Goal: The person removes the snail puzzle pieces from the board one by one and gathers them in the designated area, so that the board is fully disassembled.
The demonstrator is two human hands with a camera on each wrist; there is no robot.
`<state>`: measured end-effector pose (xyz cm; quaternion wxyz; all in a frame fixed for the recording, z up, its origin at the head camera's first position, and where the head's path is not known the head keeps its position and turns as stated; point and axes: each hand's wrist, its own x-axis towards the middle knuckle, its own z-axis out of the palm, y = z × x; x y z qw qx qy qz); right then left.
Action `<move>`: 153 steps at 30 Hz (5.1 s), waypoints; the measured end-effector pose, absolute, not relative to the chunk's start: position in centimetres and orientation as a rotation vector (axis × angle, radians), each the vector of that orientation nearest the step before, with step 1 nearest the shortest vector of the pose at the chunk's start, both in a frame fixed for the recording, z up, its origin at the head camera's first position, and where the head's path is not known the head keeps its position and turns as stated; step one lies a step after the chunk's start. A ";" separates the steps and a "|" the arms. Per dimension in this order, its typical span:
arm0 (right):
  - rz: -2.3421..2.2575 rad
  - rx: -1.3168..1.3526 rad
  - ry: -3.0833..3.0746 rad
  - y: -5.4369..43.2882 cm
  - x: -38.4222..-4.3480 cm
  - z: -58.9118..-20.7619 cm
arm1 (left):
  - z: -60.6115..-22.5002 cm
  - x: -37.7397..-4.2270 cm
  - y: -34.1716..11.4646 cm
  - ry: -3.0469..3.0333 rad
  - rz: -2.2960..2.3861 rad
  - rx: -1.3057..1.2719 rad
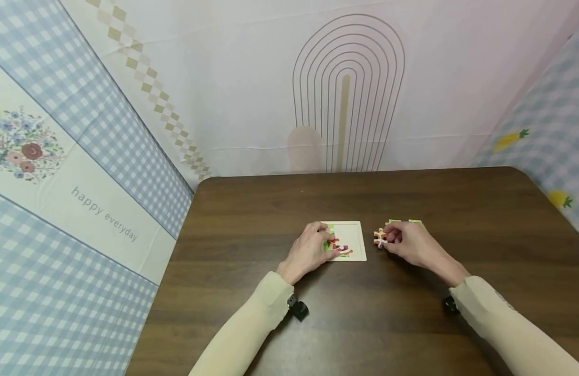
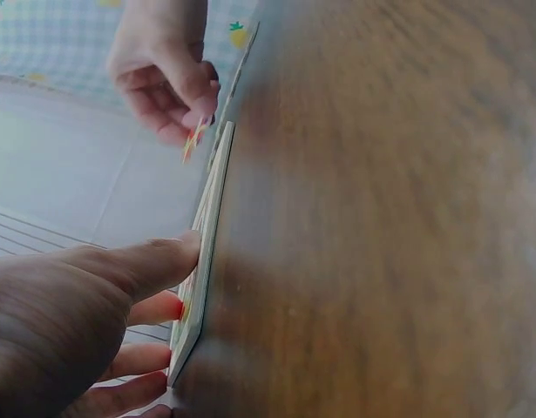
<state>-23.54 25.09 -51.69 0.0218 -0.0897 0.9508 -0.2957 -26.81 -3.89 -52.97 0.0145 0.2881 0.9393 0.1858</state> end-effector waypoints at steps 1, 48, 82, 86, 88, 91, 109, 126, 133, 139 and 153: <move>-0.916 -0.272 2.946 25.6 -23.4 -51.7 | -53.0 -26.8 -3.9 2.922 0.587 0.892; -0.851 -0.214 2.906 29.4 -23.7 -50.6 | -52.7 -26.8 -3.8 2.912 0.568 0.887; -0.771 -0.457 2.833 17.2 -24.6 -51.7 | -52.6 -26.9 -4.4 2.873 0.619 0.940; -0.797 -0.416 2.801 17.2 -24.9 -51.7 | -52.6 -26.9 -4.4 2.879 0.619 0.941; -0.816 -0.410 2.790 17.2 -24.9 -51.8 | -52.7 -26.9 -4.3 2.878 0.613 0.943; -0.856 -0.408 2.775 17.2 -24.9 -51.8 | -52.7 -27.0 -4.3 2.880 0.601 0.946; -0.875 -0.507 2.816 17.1 -24.1 -51.7 | -52.7 -27.0 -4.4 2.866 0.621 0.930; -0.889 -0.452 2.915 16.8 -23.3 -51.9 | -53.5 -27.5 -4.5 2.868 0.659 0.953; -0.885 -0.446 2.930 18.1 -22.7 -51.7 | -57.7 -29.7 -4.5 2.902 0.648 0.993; -0.881 -0.439 2.959 19.9 -21.8 -51.4 | -57.4 -29.6 -4.5 2.890 0.636 0.989; -0.877 -0.397 2.943 24.5 -20.1 -51.9 | -52.7 -27.1 -4.5 2.846 0.628 0.933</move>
